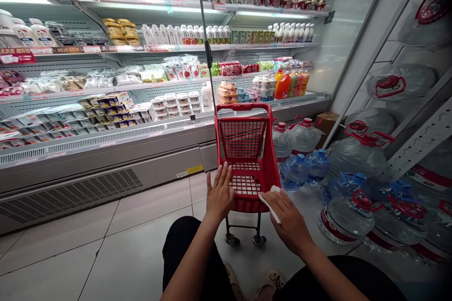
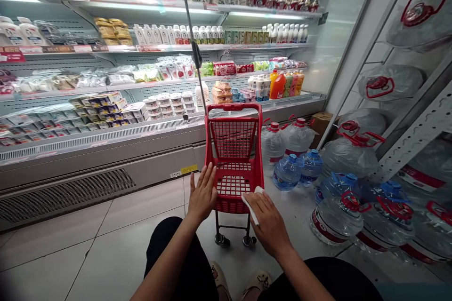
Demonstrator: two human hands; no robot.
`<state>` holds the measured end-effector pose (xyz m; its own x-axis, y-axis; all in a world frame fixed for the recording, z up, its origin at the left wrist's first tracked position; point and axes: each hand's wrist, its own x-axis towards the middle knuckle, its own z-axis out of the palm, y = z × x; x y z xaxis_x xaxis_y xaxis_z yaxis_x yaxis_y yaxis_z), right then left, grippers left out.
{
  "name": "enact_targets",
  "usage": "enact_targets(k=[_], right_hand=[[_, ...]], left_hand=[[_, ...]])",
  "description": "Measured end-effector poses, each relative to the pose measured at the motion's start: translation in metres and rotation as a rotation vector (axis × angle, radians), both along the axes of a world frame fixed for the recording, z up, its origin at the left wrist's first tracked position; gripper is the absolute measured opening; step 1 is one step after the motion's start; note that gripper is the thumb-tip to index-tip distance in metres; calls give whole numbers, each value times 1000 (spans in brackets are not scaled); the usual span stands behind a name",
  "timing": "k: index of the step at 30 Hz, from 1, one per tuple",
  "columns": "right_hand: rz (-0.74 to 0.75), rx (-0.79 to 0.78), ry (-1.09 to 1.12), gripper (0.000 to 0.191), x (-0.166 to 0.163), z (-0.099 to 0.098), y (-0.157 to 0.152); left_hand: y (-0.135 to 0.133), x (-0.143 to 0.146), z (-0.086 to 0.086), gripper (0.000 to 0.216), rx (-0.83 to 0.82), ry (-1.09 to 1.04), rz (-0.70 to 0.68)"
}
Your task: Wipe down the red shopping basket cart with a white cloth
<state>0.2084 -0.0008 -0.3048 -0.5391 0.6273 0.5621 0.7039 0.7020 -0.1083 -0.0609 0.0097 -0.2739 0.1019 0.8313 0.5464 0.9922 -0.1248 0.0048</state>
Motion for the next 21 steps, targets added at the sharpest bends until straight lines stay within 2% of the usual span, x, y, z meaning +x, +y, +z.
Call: enact_targets(k=[5, 8, 11, 15, 17, 21], right_hand=[[170, 26, -120, 75, -25, 11, -23], [230, 34, -159, 77, -23, 17, -11], [182, 13, -139, 74, -12, 22, 19], [21, -11, -23, 70, -17, 26, 47], [24, 5, -14, 71, -34, 25, 40], [203, 55, -100, 74, -73, 19, 9]], left_hand=[[-2, -29, 2, 70, 24, -38, 149], [-7, -24, 2, 67, 8, -28, 111], [-13, -5, 0, 67, -4, -34, 45], [-18, 16, -4, 69, -20, -64, -20], [-19, 19, -5, 70, -36, -80, -41], [-20, 10, -8, 76, -46, -106, -12]])
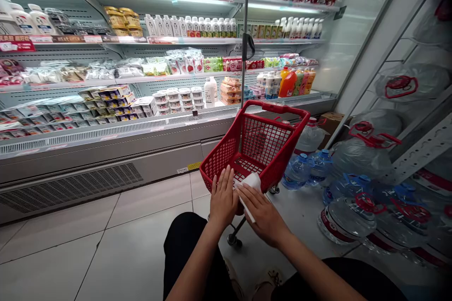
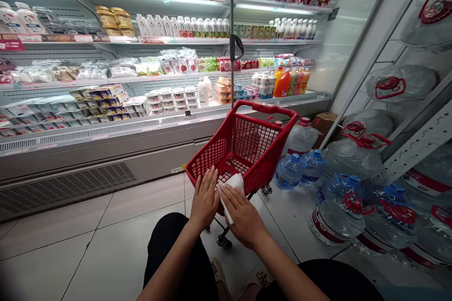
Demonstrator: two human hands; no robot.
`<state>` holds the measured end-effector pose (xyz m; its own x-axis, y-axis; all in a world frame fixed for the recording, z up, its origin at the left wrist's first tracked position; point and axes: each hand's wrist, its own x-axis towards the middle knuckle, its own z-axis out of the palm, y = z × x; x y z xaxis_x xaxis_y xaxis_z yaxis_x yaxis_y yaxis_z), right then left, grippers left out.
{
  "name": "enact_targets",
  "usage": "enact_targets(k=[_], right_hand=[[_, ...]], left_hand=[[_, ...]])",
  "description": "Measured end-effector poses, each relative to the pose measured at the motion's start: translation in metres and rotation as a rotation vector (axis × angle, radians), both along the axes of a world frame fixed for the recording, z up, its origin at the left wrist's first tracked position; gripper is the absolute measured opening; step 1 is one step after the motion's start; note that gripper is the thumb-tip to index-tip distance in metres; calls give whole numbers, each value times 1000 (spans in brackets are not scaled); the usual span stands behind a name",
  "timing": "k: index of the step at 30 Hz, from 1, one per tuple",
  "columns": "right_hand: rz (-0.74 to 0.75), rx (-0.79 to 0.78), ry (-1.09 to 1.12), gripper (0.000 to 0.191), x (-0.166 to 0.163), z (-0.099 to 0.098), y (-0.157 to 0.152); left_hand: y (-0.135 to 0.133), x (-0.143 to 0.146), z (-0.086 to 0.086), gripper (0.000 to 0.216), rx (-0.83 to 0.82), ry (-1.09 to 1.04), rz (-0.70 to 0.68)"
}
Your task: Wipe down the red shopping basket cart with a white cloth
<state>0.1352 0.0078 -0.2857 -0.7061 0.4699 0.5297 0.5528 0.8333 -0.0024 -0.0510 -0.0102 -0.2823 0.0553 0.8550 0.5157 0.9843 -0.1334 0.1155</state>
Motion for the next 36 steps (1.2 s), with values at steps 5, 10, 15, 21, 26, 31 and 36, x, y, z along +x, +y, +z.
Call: enact_targets(k=[5, 10, 15, 21, 26, 31, 36], right_hand=[[3, 55, -43, 72, 18, 3, 21], [-261, 66, 64, 68, 69, 13, 68], [-205, 65, 45, 71, 34, 12, 40], [-108, 107, -31, 69, 21, 15, 31], [-365, 162, 104, 66, 100, 33, 63], [-540, 189, 214, 65, 116, 49, 55], [-336, 138, 45, 73, 58, 36, 29]], left_hand=[[-3, -31, -1, 80, -17, -20, 53], [-7, -49, 11, 77, 17, -26, 178], [-7, -17, 21, 69, 85, 47, 96], [-11, -8, 13, 66, 25, 99, 40], [-19, -44, 14, 59, 21, 124, 67], [-17, -36, 13, 59, 49, 79, 180], [-13, -7, 11, 64, 58, 88, 112]])
